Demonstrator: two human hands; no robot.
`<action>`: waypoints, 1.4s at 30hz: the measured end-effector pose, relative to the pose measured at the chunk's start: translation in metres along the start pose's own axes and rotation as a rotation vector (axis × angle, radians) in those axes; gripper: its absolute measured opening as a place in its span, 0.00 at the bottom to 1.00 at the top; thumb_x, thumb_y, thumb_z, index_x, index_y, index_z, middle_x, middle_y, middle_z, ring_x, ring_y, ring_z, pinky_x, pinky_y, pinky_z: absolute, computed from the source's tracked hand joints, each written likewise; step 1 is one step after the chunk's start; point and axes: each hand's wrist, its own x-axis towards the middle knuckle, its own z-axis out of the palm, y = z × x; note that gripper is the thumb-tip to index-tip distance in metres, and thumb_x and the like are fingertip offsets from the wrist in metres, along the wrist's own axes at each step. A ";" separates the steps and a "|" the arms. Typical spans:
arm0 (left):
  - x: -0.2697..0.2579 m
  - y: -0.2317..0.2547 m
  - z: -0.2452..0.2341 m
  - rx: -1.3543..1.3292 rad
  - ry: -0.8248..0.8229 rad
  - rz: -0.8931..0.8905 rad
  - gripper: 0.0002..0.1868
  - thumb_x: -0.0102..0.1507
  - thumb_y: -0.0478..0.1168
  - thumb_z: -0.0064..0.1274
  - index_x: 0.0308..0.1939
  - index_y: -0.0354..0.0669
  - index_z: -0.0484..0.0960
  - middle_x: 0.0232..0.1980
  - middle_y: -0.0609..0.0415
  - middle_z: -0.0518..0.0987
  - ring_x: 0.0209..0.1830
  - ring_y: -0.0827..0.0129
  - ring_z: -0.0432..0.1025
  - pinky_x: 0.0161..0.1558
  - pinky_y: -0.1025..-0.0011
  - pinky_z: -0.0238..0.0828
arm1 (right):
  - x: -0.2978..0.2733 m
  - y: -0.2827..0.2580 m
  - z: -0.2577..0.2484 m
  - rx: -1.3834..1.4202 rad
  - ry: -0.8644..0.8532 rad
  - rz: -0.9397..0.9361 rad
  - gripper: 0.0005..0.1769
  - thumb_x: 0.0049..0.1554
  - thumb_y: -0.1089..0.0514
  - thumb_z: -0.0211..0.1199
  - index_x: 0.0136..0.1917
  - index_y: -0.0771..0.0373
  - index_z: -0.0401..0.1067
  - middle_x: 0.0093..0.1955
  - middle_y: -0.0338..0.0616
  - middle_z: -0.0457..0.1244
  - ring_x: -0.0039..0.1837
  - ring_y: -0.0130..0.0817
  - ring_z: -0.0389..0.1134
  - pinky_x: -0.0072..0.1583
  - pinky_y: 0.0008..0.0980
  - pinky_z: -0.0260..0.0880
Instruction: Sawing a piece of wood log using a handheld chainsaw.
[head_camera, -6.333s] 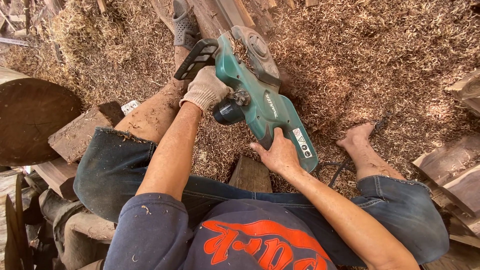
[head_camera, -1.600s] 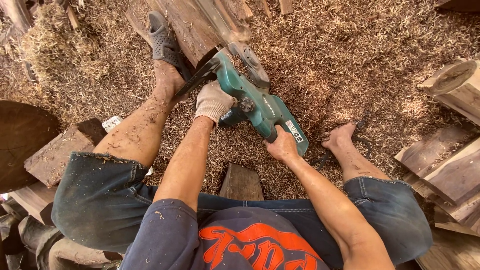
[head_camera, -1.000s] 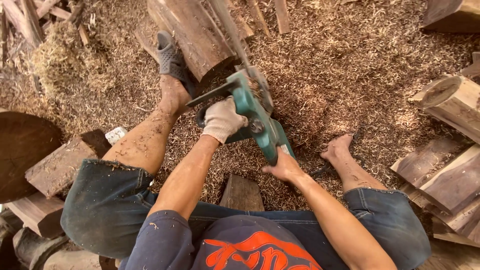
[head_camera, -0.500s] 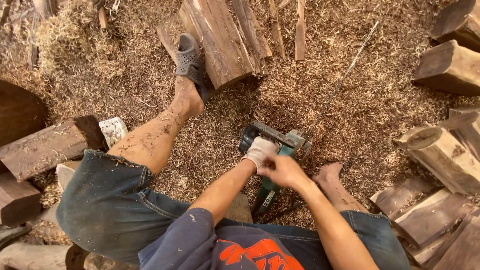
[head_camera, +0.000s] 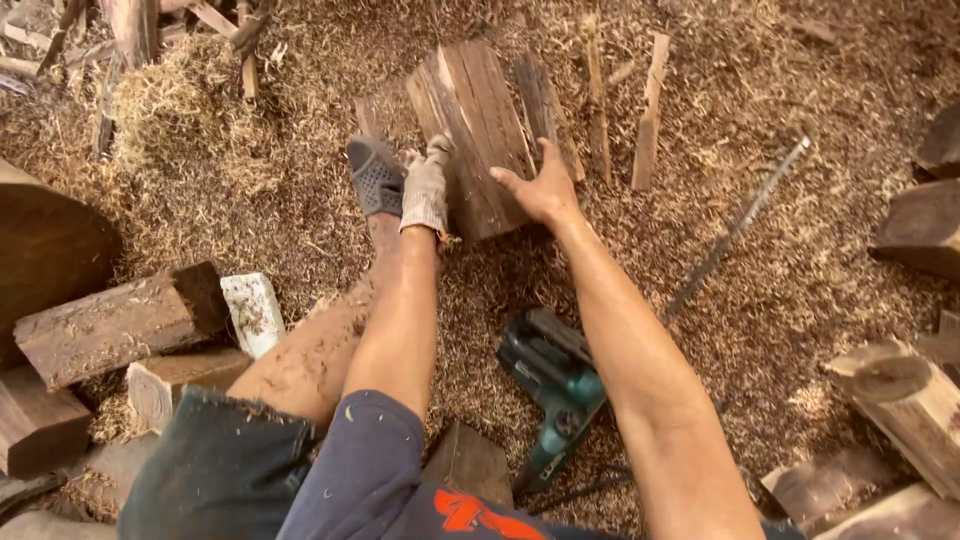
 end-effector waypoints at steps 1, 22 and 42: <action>0.041 0.000 0.030 0.161 -0.019 -0.059 0.16 0.74 0.37 0.40 0.64 0.42 0.77 0.54 0.55 0.81 0.43 0.77 0.72 0.44 0.77 0.68 | 0.014 -0.004 0.008 -0.021 -0.022 -0.008 0.66 0.45 0.28 0.74 0.81 0.58 0.44 0.79 0.58 0.50 0.77 0.54 0.53 0.73 0.61 0.56; -0.033 -0.091 -0.054 -2.035 0.498 0.432 0.20 0.70 0.43 0.48 0.63 0.37 0.77 0.54 0.42 0.76 0.44 0.70 0.70 0.43 0.75 0.67 | -0.064 -0.036 -0.016 0.101 -0.103 -0.283 0.70 0.38 0.58 0.82 0.82 0.47 0.39 0.82 0.53 0.47 0.80 0.50 0.52 0.74 0.56 0.60; -0.122 -0.114 -0.159 -1.372 1.181 -0.371 0.20 0.62 0.60 0.62 0.36 0.47 0.88 0.29 0.57 0.82 0.19 0.77 0.73 0.19 0.73 0.73 | 0.019 0.004 -0.035 -0.015 0.064 -0.090 0.61 0.47 0.53 0.77 0.83 0.51 0.42 0.80 0.58 0.51 0.79 0.51 0.55 0.77 0.59 0.54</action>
